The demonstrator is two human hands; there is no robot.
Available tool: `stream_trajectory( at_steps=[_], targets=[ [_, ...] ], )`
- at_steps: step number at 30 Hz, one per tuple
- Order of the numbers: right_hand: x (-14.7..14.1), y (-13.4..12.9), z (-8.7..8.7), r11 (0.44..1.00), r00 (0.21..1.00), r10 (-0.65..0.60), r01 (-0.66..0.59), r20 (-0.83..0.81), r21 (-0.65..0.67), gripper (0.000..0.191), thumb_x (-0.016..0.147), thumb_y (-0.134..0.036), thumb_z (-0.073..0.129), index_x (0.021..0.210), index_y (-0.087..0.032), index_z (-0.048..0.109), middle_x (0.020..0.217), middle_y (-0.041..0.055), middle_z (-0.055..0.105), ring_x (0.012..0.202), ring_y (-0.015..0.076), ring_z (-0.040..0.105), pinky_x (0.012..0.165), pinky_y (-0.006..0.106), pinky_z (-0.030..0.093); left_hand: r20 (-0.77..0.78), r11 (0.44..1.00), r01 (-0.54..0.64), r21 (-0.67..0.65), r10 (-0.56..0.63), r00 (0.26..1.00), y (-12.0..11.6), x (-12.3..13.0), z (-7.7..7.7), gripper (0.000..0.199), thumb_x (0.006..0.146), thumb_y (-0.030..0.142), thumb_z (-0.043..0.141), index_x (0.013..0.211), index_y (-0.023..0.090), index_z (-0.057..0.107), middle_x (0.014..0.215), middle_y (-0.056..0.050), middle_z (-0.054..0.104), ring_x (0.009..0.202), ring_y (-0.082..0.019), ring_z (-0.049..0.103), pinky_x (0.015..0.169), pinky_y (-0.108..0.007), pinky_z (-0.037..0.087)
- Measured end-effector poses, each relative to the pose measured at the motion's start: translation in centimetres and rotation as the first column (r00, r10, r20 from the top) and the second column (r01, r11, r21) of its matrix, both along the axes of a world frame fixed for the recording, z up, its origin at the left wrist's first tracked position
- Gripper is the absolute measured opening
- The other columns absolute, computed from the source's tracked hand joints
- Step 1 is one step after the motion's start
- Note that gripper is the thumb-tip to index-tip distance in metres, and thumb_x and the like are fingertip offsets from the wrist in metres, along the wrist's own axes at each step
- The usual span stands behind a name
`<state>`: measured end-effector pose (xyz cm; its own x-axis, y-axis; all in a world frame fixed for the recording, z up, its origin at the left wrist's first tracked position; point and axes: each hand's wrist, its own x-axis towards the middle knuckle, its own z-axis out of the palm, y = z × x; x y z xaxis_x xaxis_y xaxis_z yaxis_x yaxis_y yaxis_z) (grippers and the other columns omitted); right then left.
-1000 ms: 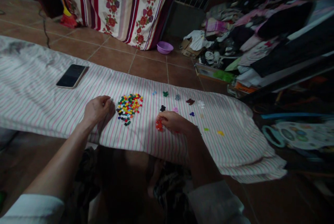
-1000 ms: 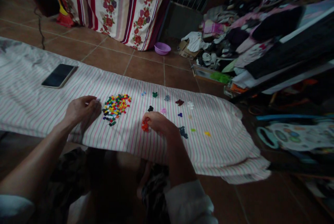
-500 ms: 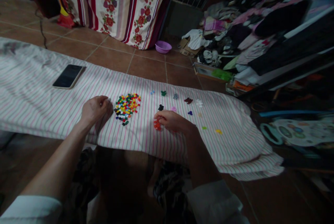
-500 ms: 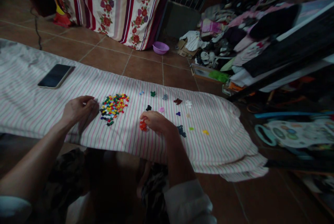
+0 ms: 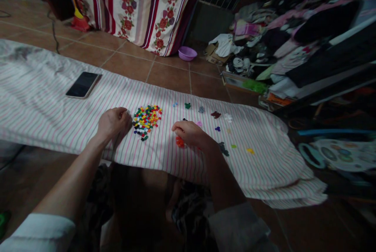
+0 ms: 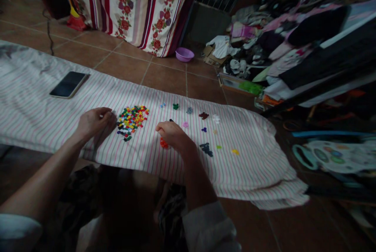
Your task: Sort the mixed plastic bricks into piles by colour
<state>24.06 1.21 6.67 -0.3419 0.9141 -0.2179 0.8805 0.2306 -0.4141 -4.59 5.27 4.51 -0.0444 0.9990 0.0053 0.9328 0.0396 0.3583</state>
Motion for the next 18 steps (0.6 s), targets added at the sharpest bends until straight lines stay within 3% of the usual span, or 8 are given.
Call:
stream_trajectory(
  at_steps=[9,18],
  targets=[
    [-4.7,0.5,-1.3,0.99,0.99,0.125,-0.121,-0.06,0.073,0.026,0.087,-0.011,0.043,0.097,-0.017,0.067,0.103,0.0067,0.068,0.095,0.0166,0.058,0.087,0.027,0.039,0.015,0.999,0.05,-0.001,-0.05,0.999,0.0,-0.3,-0.2,0.05,0.086,0.043,0.035,0.112,0.017,0.069,0.102,-0.011,0.073,0.095,-0.025,0.067,0.08,-0.032,0.049],
    [-7.1,0.4,-1.4,0.987,0.993,0.111,-0.107,-0.027,0.116,0.018,0.089,-0.015,0.046,0.095,-0.016,0.063,0.094,0.0049,0.062,0.085,0.0152,0.053,0.078,0.026,0.036,0.074,0.995,0.103,0.001,-0.103,0.992,-0.2,-0.7,0.0,0.044,0.086,0.038,0.038,0.108,0.018,0.07,0.099,-0.009,0.074,0.088,-0.021,0.068,0.078,-0.03,0.049]
  ],
)
